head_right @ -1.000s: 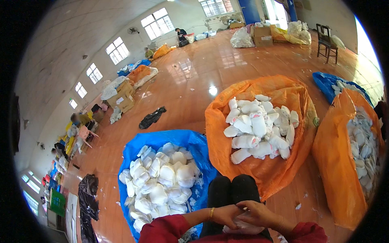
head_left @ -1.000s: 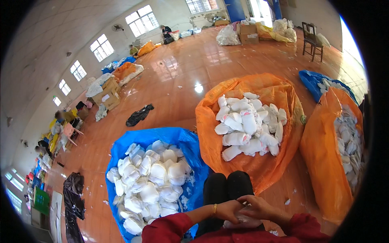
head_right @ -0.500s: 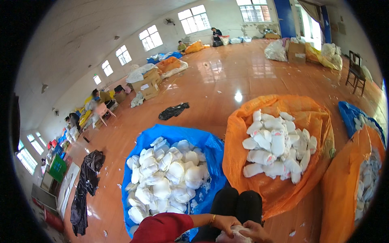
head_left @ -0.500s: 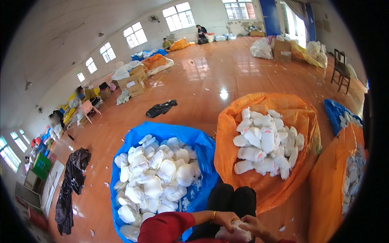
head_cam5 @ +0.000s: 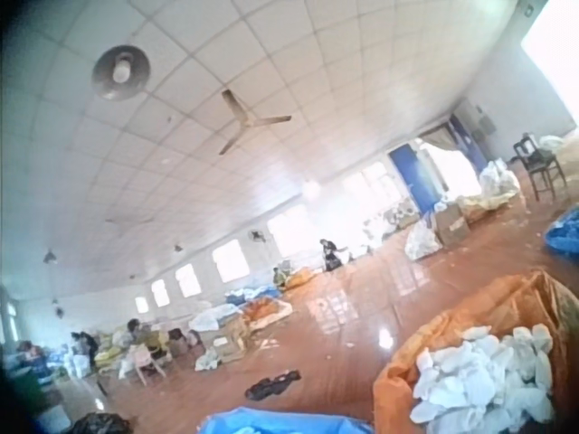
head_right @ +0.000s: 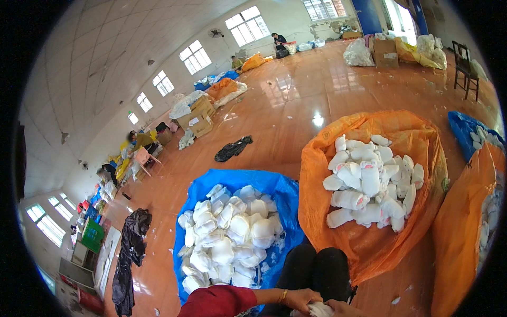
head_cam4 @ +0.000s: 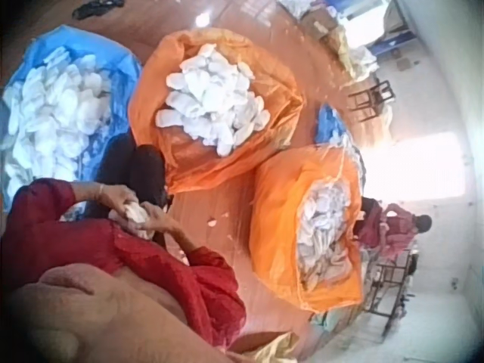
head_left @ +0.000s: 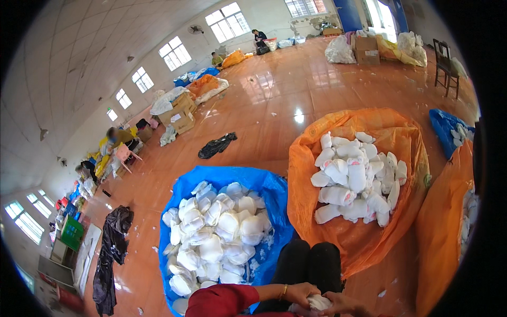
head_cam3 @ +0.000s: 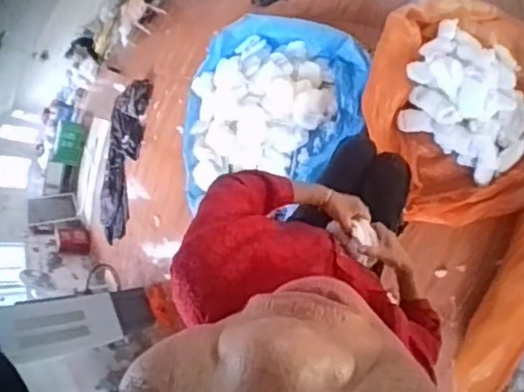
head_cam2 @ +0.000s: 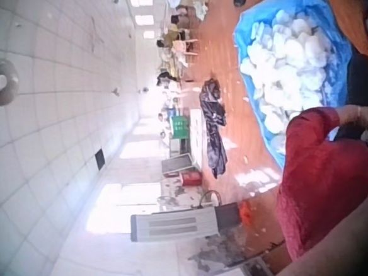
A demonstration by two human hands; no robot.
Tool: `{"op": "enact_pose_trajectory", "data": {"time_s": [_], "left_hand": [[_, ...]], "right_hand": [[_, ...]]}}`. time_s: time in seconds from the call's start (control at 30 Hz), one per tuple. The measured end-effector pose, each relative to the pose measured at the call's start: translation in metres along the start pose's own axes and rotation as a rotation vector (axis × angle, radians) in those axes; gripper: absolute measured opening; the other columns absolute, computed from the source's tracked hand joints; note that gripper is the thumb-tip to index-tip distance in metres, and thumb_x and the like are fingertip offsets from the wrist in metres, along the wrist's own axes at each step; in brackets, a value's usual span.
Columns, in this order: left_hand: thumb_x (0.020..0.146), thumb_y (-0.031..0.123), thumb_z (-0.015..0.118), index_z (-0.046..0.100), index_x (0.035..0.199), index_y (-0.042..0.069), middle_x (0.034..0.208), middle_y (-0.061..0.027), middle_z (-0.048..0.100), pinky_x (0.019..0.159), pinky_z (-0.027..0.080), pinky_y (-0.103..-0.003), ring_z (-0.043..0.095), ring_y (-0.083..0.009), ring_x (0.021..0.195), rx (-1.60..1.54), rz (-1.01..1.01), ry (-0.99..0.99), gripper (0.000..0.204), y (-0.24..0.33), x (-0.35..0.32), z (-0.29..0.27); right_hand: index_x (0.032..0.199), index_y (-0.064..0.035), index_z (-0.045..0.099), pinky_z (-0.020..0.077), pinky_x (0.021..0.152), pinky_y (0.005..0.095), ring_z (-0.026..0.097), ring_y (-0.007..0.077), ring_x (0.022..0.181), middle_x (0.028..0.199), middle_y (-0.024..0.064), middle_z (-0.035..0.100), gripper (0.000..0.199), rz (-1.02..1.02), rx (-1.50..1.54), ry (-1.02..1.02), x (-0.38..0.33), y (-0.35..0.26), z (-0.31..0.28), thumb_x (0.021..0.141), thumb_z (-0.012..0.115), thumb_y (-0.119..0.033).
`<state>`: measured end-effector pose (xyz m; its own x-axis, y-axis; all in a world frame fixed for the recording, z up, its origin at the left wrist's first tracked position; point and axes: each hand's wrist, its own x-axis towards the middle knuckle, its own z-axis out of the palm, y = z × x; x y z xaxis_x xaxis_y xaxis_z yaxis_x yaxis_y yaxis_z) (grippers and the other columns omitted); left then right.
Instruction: The person sits on the floor and repeatedly picks up white cushion-like items, opens them, and stuffs them with white fluffy material. The person places the finished items into a large orange bag. Other workers are visible in the background performing similar tasks.
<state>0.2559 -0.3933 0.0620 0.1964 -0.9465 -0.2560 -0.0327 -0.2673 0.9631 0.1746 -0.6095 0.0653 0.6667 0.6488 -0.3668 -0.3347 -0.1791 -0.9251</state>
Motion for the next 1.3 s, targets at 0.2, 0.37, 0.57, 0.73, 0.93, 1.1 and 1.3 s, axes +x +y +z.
{"op": "enact_pose_trajectory", "data": {"time_s": [0.2,0.37,0.57,0.73,0.93,1.1,1.3], "left_hand": [[0.060,0.021,0.071,0.062,0.087,0.002,0.083,-0.0113,0.065,0.068,0.046,-0.030,0.061,-0.0203,0.076,0.090,-0.133,-0.074,0.035,0.007,0.005,-0.011],[0.062,0.023,0.071,0.060,0.087,0.003,0.082,-0.0135,0.064,0.068,0.046,-0.035,0.062,-0.0251,0.077,0.044,-0.087,0.056,0.034,0.000,0.012,0.006],[0.064,0.027,0.070,0.057,0.082,0.005,0.077,-0.0164,0.063,0.064,0.047,-0.038,0.063,-0.0316,0.074,0.163,-0.092,0.240,0.031,0.016,0.003,0.020],[0.063,0.025,0.070,0.058,0.081,0.004,0.076,-0.0188,0.063,0.064,0.047,-0.041,0.062,-0.0358,0.075,0.225,-0.085,0.321,0.030,0.002,0.000,0.016],[0.064,0.025,0.069,0.062,0.084,0.003,0.084,-0.0180,0.065,0.070,0.048,-0.041,0.063,-0.0343,0.083,0.154,-0.144,0.382,0.031,-0.003,0.003,0.022],[0.070,0.026,0.067,0.061,0.086,0.001,0.084,-0.0187,0.064,0.071,0.047,-0.042,0.062,-0.0348,0.082,0.074,-0.184,0.451,0.029,-0.021,0.015,0.035],[0.060,0.046,0.073,0.069,0.084,0.007,0.080,-0.0158,0.067,0.069,0.048,-0.040,0.064,-0.0303,0.076,0.044,0.064,0.394,0.046,-0.072,0.038,0.022]], "right_hand": [[0.107,-0.0017,0.055,0.0454,0.079,0.0306,0.054,0.0157,0.090,0.098,0.0052,0.058,0.050,0.010,0.093,0.022,-0.001,-0.016,0.005,0.074,0.076,-0.033],[0.118,-0.0010,0.049,0.0411,0.088,0.0289,0.054,0.0180,0.100,0.107,0.0098,0.056,0.064,0.386,0.353,0.127,-0.003,-0.032,0.013,0.074,0.077,-0.037],[0.106,0.0010,0.053,0.0466,0.075,0.0274,0.058,0.0161,0.085,0.094,0.0078,0.059,0.051,0.241,0.344,0.265,-0.010,-0.001,0.021,0.074,0.078,-0.030],[0.100,-0.0016,0.056,0.0463,0.072,0.0286,0.056,0.0151,0.082,0.091,0.0054,0.059,0.037,0.214,0.286,0.305,0.001,-0.009,0.021,0.077,0.073,-0.025],[0.092,-0.0035,0.057,0.0451,0.066,0.0264,0.052,0.0100,0.077,0.083,0.0011,0.057,0.024,0.118,0.075,0.330,0.009,-0.030,0.015,0.080,0.070,-0.019],[0.088,-0.0047,0.057,0.0431,0.060,0.0258,0.051,0.0092,0.073,0.080,0.0001,0.056,0.021,0.120,0.054,0.353,0.013,0.010,0.004,0.081,0.070,-0.020],[0.086,-0.0052,0.057,0.0426,0.058,0.0268,0.051,0.0099,0.071,0.079,0.0005,0.056,0.020,0.167,-0.021,0.333,0.028,-0.001,-0.002,0.082,0.069,-0.021]]}}
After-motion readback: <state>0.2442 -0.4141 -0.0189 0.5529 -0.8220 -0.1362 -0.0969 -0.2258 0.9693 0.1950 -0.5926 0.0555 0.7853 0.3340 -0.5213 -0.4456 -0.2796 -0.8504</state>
